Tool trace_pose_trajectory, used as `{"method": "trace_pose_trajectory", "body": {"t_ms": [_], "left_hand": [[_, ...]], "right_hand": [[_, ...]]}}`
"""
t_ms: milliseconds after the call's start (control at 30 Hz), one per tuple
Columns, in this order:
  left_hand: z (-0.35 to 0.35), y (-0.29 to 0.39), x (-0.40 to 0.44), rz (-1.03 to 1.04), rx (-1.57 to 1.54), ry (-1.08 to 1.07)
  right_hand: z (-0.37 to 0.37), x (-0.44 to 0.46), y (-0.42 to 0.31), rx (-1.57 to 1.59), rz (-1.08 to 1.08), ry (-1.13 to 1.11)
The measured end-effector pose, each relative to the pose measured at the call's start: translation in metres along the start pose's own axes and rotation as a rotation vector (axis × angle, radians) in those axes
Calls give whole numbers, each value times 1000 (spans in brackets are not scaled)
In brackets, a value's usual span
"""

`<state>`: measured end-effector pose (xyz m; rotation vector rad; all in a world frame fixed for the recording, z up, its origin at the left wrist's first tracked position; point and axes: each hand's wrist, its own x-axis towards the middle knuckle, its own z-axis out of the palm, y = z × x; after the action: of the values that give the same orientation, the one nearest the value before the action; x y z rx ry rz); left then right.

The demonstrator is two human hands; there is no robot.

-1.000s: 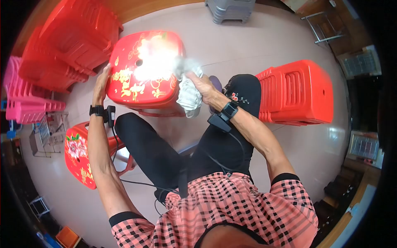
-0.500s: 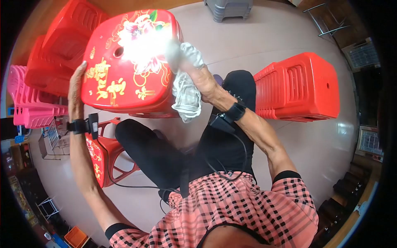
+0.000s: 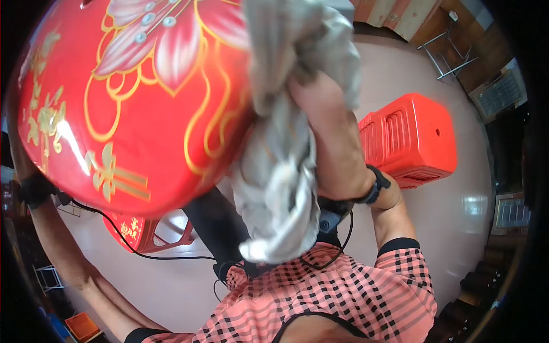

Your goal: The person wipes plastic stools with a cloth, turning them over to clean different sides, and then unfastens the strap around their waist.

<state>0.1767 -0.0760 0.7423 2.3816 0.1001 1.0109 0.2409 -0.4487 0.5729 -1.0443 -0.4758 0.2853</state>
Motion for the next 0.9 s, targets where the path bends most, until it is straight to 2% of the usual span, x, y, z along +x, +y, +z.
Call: {"method": "trace_pose_trajectory", "body": {"t_ms": [67, 200, 300, 367, 433, 467, 533, 633, 700, 733, 767, 833, 867, 900], "left_hand": [[-14, 24, 16, 13, 127, 43], [-5, 36, 29, 96, 60, 13], [30, 36, 40, 105, -65, -71], [64, 27, 44, 90, -166, -141], [105, 11, 50, 62, -285, -218], [128, 2, 53, 44, -344, -262], [179, -18, 57, 3, -460, -337], [258, -58, 55, 3, -487, -344], [305, -90, 44, 78, -320, -250], [325, -89, 34, -41, -424, -232], [339, -90, 26, -138, -430, -261], [364, -95, 13, -210, -632, -400], [382, -102, 10, -185, -538, -401], [405, -118, 6, -171, -516, -412]], "right_hand": [[-4, -14, -5, 24, -30, -15], [-24, -29, -5, 186, -85, -108], [-50, -24, 8, 486, -94, -318], [-67, -20, 21, 706, -38, -513], [-83, -7, 35, 780, 47, -599], [-90, 1, 41, 708, 81, -551], [-104, 20, 55, 356, 153, -309], [-103, 56, 73, -25, -53, 298], [-121, 77, 96, -2, -125, 358], [-138, 84, 109, -65, -164, 379], [-157, 88, 125, -92, -160, 375], [-183, 91, 149, -143, -137, 362], [-189, 89, 158, -123, -122, 409], [-199, 88, 164, -104, -17, 400]]}}
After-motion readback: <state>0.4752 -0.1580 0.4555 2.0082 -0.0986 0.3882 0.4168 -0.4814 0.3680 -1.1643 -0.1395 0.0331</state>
